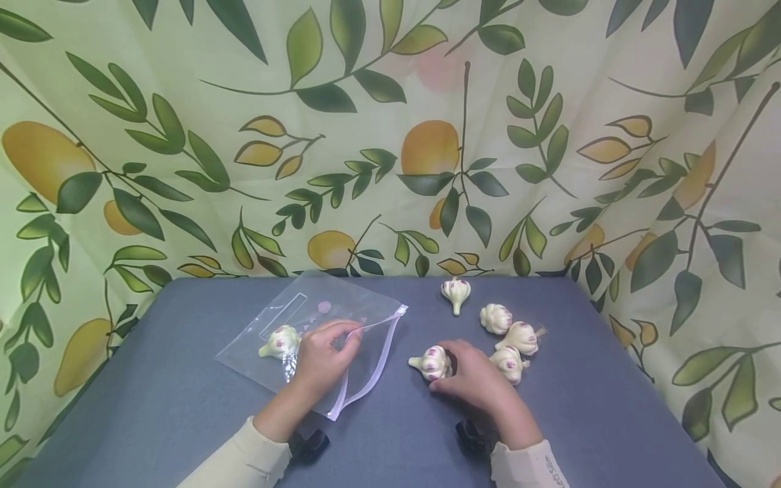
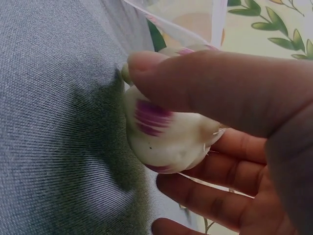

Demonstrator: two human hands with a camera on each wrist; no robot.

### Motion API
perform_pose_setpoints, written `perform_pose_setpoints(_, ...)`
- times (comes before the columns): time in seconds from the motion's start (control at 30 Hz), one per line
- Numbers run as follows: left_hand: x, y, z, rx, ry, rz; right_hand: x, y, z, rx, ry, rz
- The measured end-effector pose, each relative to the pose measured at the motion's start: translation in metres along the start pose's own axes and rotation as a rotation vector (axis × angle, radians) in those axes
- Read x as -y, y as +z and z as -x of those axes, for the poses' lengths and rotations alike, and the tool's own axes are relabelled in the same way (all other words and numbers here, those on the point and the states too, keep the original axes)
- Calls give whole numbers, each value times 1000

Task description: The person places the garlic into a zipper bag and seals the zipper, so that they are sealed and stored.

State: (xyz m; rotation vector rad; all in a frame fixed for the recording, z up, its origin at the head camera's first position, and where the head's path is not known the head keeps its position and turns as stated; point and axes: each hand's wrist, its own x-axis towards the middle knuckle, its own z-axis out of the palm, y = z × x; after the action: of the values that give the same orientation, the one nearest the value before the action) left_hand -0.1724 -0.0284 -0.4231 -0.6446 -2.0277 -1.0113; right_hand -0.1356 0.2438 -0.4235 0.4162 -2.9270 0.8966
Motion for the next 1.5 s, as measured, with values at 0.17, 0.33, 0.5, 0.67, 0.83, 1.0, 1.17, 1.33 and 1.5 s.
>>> perform_pose_setpoints(0.17,1,-1,-1,0,-8,-5,1,-1,-2,-29,1,0)
perform_pose_setpoints(0.33,2,-3,-2,2,-4,-8,3,1,-4,-14,7,-19)
perform_pose_setpoints(0.5,2,-5,-2,6,-7,-16,5,5,-5,25,12,-10)
perform_pose_setpoints(0.67,3,-6,-1,11,-8,-11,8,8,-5,37,12,-23)
perform_pose_setpoints(0.83,2,-5,1,26,-4,-1,13,8,-1,51,-4,-134)
perform_pose_setpoints(1.0,2,-5,2,25,8,-5,29,11,-2,30,-76,-193)
perform_pose_setpoints(1.17,2,-4,-1,9,17,-4,54,24,-10,-39,-230,-40)
perform_pose_setpoints(1.33,-2,-3,-2,7,2,6,74,36,-20,-57,-302,81)
perform_pose_setpoints(1.5,-7,-2,-2,9,-15,21,85,47,-36,-69,-297,111)
